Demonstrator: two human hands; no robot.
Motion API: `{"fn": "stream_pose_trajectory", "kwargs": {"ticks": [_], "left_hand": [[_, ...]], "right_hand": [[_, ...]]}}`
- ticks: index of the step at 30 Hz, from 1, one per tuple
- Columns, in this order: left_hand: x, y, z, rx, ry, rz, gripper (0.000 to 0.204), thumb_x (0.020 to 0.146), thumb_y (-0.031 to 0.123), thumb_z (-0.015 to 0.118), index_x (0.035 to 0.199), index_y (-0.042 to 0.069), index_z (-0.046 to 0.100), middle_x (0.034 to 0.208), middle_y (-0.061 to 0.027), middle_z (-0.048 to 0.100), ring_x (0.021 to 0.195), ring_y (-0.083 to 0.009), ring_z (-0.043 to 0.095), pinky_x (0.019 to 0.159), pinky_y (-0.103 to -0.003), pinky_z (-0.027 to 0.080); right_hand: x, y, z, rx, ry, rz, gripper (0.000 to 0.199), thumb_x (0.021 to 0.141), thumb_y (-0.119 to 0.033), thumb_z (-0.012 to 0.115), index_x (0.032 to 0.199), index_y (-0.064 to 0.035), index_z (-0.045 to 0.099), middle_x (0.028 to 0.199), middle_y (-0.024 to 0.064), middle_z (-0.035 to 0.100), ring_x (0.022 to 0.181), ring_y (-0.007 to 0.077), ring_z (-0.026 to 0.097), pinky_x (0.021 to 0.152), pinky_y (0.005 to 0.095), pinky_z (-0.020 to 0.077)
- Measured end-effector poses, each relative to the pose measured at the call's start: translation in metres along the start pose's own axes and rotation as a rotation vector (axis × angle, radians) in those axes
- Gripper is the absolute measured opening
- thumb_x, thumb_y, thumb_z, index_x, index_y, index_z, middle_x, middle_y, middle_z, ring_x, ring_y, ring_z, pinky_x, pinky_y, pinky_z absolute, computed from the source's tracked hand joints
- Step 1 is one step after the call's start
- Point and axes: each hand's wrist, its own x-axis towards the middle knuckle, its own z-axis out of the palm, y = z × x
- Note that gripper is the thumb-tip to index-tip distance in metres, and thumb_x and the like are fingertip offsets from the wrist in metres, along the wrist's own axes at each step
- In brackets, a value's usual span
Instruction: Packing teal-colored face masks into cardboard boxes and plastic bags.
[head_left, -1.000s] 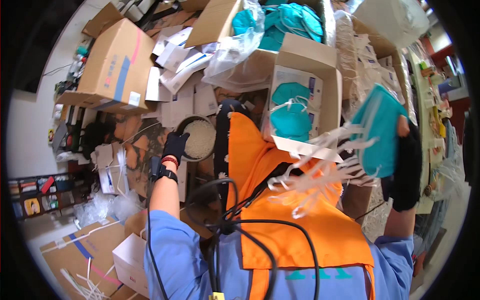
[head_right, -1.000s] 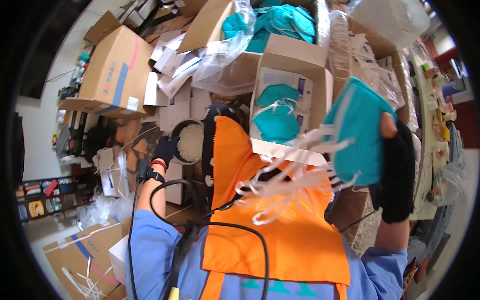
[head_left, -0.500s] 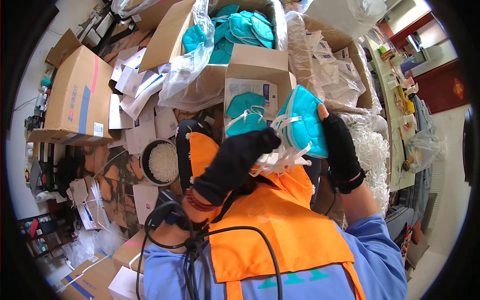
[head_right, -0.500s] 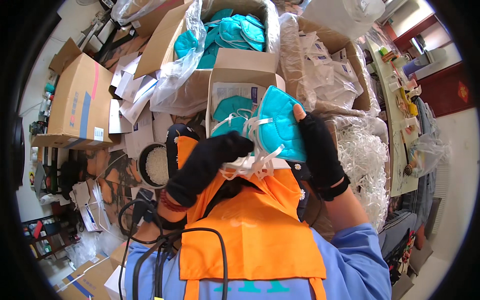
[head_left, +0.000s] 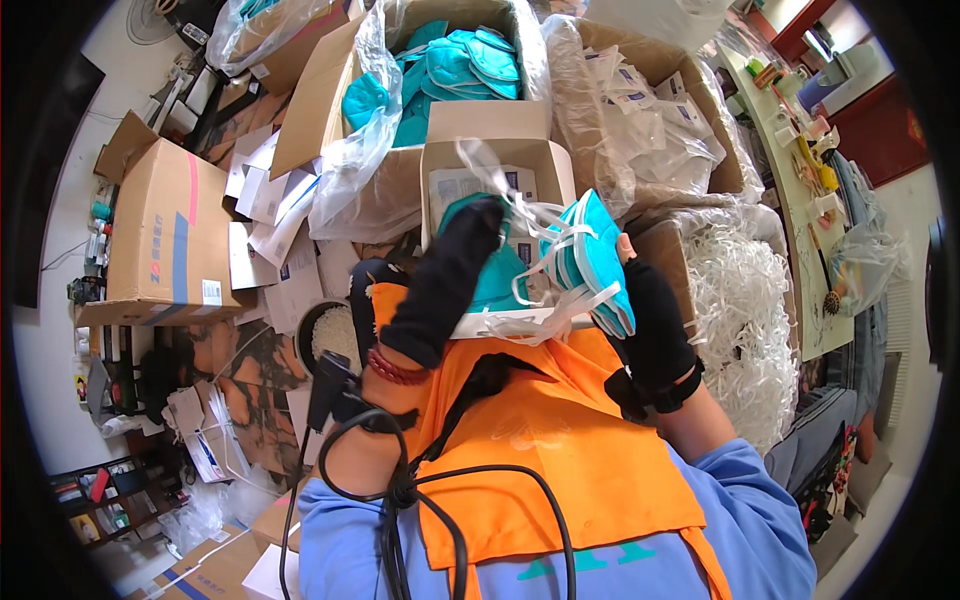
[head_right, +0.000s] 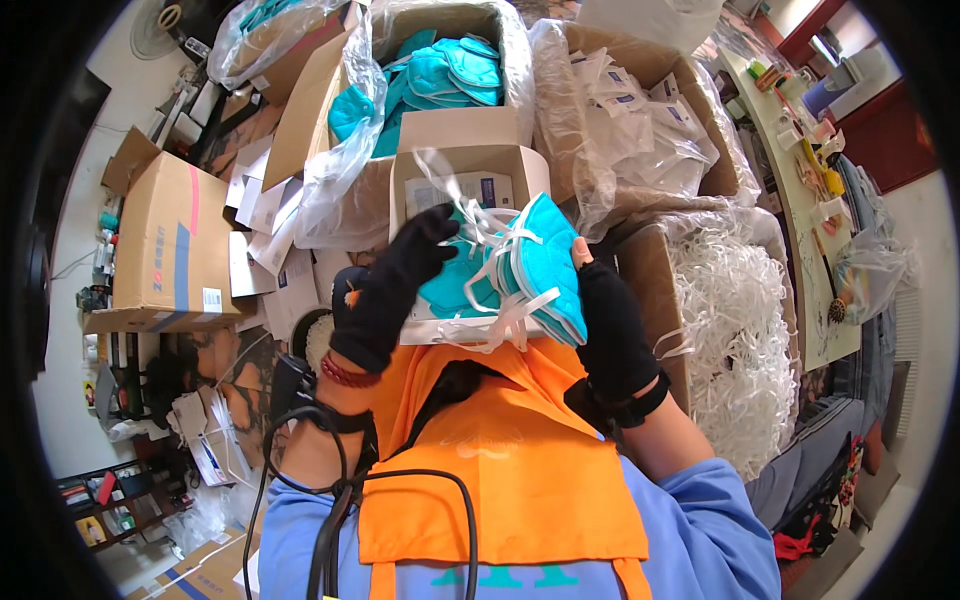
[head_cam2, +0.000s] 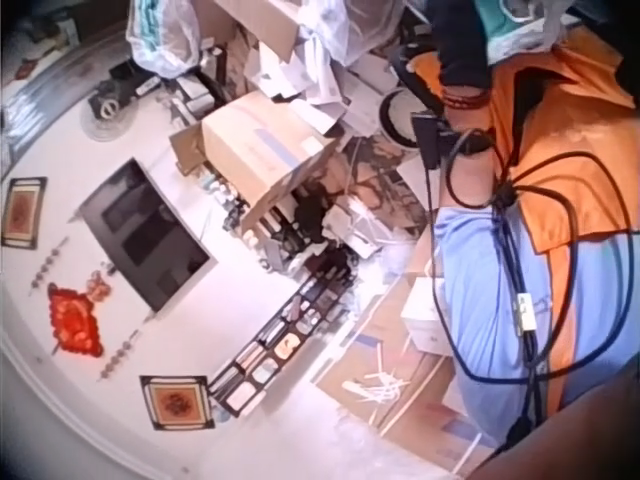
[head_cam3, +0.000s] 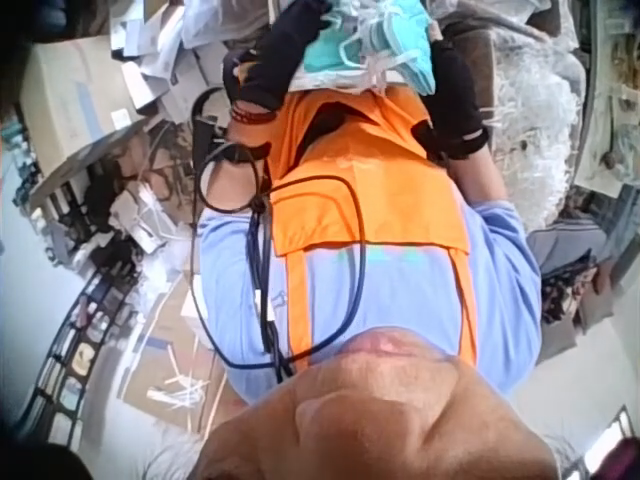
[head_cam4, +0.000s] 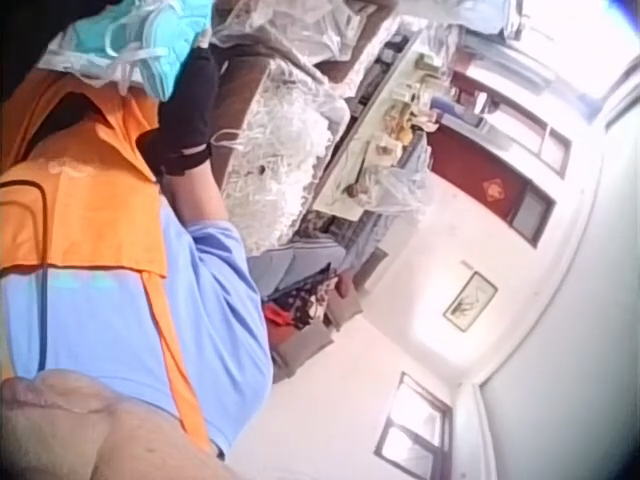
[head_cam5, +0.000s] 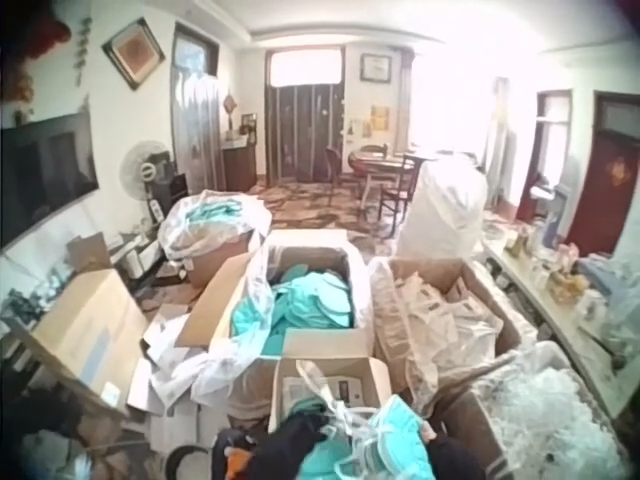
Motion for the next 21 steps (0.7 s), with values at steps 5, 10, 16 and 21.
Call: {"fn": "stream_pose_trajectory", "kwargs": {"ticks": [5, 10, 16, 21], "left_hand": [[0.016, 0.047, -0.018, 0.356, 0.138, -0.172, 0.021, 0.096, 0.017, 0.057, 0.108, 0.002, 0.066, 0.096, -0.0063, 0.068, 0.090, -0.0122, 0.062, 0.083, -0.026, 0.048], [-0.001, 0.086, 0.020, 0.432, 0.127, -0.293, 0.027, 0.087, 0.021, 0.070, 0.103, -0.001, 0.066, 0.093, -0.0079, 0.069, 0.085, -0.0117, 0.062, 0.077, -0.026, 0.049], [0.004, 0.060, 0.039, -0.101, -0.296, -0.492, 0.039, 0.078, 0.022, 0.079, 0.104, -0.003, 0.066, 0.093, -0.0113, 0.071, 0.081, -0.0155, 0.067, 0.073, -0.029, 0.052], [0.016, 0.053, 0.016, 0.135, -0.461, -0.413, 0.026, 0.085, 0.018, 0.072, 0.101, -0.002, 0.068, 0.086, -0.0073, 0.069, 0.072, -0.0100, 0.063, 0.067, -0.025, 0.050]], "right_hand": [[-0.005, -0.001, -0.012, 0.100, -0.048, 0.074, 0.038, 0.101, -0.044, 0.048, 0.112, -0.0102, 0.061, 0.088, 0.0000, 0.065, 0.070, 0.0085, 0.062, 0.057, 0.0221, 0.0488], [-0.003, 0.006, -0.015, 0.204, -0.122, 0.136, 0.036, 0.100, -0.045, 0.050, 0.107, -0.0120, 0.062, 0.082, -0.0030, 0.065, 0.065, 0.0060, 0.060, 0.048, 0.0188, 0.0443], [0.004, 0.012, -0.018, 0.254, -0.182, 0.113, 0.049, 0.103, -0.043, 0.044, 0.134, -0.0059, 0.049, 0.119, 0.0087, 0.062, 0.103, 0.0177, 0.063, 0.084, 0.0301, 0.0538], [-0.008, 0.004, -0.011, 0.130, -0.182, 0.093, 0.056, 0.101, -0.043, 0.045, 0.139, -0.0017, 0.044, 0.129, 0.0138, 0.058, 0.112, 0.0238, 0.061, 0.096, 0.0367, 0.0505]]}}
